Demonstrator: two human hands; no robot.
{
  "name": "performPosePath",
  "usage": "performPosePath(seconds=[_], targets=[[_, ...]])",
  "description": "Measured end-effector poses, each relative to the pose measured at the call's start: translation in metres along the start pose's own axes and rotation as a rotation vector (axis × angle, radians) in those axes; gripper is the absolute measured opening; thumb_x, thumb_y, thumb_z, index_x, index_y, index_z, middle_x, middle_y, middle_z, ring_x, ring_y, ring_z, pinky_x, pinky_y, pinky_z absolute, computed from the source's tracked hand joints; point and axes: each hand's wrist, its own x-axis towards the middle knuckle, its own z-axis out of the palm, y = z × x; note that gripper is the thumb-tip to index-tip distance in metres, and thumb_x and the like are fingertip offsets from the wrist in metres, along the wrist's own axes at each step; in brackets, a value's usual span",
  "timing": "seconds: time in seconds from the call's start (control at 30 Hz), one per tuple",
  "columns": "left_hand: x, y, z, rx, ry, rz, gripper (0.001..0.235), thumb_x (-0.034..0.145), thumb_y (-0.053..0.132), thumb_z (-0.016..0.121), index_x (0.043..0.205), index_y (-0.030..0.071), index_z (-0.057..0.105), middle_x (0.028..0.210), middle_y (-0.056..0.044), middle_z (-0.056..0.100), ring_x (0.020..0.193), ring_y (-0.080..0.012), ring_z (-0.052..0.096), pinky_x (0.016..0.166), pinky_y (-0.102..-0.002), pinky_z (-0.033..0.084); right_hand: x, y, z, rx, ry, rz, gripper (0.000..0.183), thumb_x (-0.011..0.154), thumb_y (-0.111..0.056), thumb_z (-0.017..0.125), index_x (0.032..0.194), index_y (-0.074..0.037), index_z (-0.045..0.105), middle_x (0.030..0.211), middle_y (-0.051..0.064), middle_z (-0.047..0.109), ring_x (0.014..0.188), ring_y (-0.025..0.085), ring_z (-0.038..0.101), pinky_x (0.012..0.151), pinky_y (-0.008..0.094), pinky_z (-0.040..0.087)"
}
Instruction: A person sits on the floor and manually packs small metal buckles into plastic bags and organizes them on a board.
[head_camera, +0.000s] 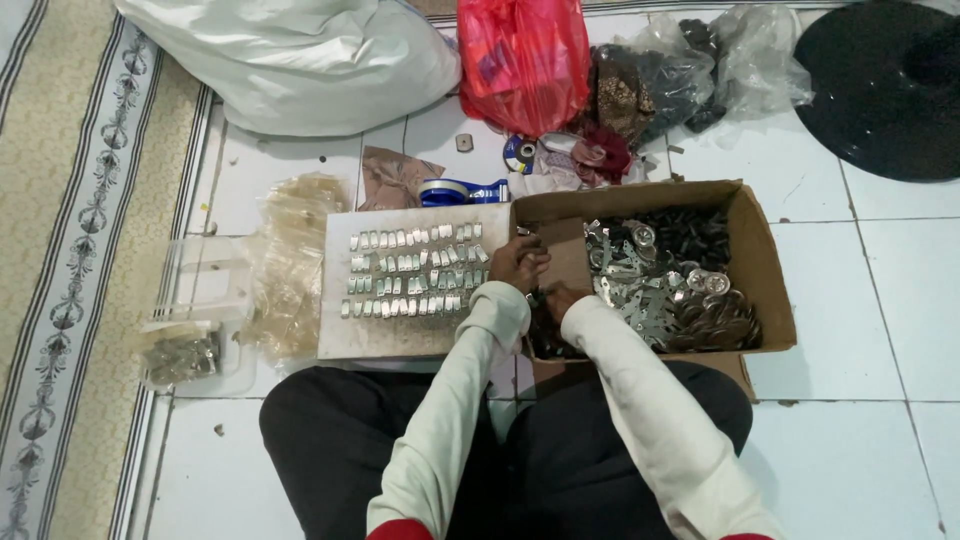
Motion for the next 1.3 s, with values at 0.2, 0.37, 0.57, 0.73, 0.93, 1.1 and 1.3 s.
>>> performPosePath(seconds=[0.2,0.37,0.57,0.73,0.93,1.1,1.3], targets=[[-0.002,-0.002,0.001,0.197,-0.001,-0.01,0.034,0.104,0.003,0.051,0.137,0.004,0.06,0.123,-0.023,0.068,0.111,-0.0315,0.071,0.093,-0.039,0.066,-0.004,0.001,-0.01,0.173,0.085,0.05,0.038,0.089,-0.037,0.061,0.127,-0.043,0.058,0.141,-0.004,0.053,0.13,0.021,0.055,0.107,0.031,0.051],[-0.021,0.038,0.011,0.2,0.008,-0.021,0.035,0.102,-0.005,0.05,0.136,-0.005,0.058,0.123,-0.032,0.065,0.114,-0.0381,0.068,0.096,-0.044,0.063,-0.004,0.011,-0.007,0.334,0.164,0.102,0.031,0.077,-0.042,0.075,0.107,-0.05,0.071,0.119,-0.005,0.069,0.113,0.023,0.07,0.098,0.038,0.059],[-0.033,0.058,0.017,0.25,0.003,0.001,0.035,0.1,-0.009,0.051,0.134,-0.008,0.058,0.121,-0.037,0.065,0.113,-0.0424,0.068,0.094,-0.047,0.063,-0.006,0.083,-0.006,0.577,0.234,0.247,0.023,0.082,-0.04,0.076,0.102,-0.052,0.076,0.101,-0.017,0.078,0.108,0.013,0.073,0.098,0.038,0.06],[-0.028,0.049,0.016,0.683,-0.064,0.069,0.033,0.097,0.001,0.062,0.13,0.001,0.064,0.117,-0.023,0.073,0.113,-0.0375,0.07,0.094,-0.048,0.063,-0.076,0.045,-0.07,0.586,0.075,0.228,0.024,0.083,-0.031,0.071,0.104,-0.037,0.079,0.106,-0.003,0.081,0.112,0.025,0.073,0.1,0.044,0.059],[-0.023,0.039,0.027,1.191,-0.269,0.107,0.038,0.091,-0.005,0.069,0.128,0.003,0.07,0.12,-0.026,0.072,0.105,-0.0344,0.074,0.089,-0.042,0.066,-0.01,0.027,0.061,0.274,0.407,0.184,0.015,0.08,-0.029,0.069,0.086,-0.021,0.08,0.083,0.007,0.072,0.086,0.032,0.073,0.073,0.05,0.06],[-0.027,0.034,0.038,1.489,-0.368,0.013,0.045,0.085,-0.001,0.074,0.129,0.008,0.069,0.135,-0.02,0.066,0.106,-0.0367,0.074,0.083,-0.047,0.066,0.004,0.007,0.037,0.204,0.182,0.248,0.027,0.088,-0.016,0.055,0.083,-0.014,0.082,0.083,0.013,0.079,0.086,0.034,0.078,0.068,0.049,0.062],[-0.042,0.052,0.045,1.506,-0.304,0.06,0.033,0.085,0.001,0.074,0.118,0.006,0.072,0.124,-0.019,0.07,0.101,-0.0342,0.075,0.08,-0.045,0.067,-0.043,-0.013,-0.021,0.161,0.187,0.29,0.022,0.088,-0.013,0.061,0.078,-0.013,0.081,0.073,0.011,0.076,0.077,0.031,0.077,0.061,0.048,0.06]])
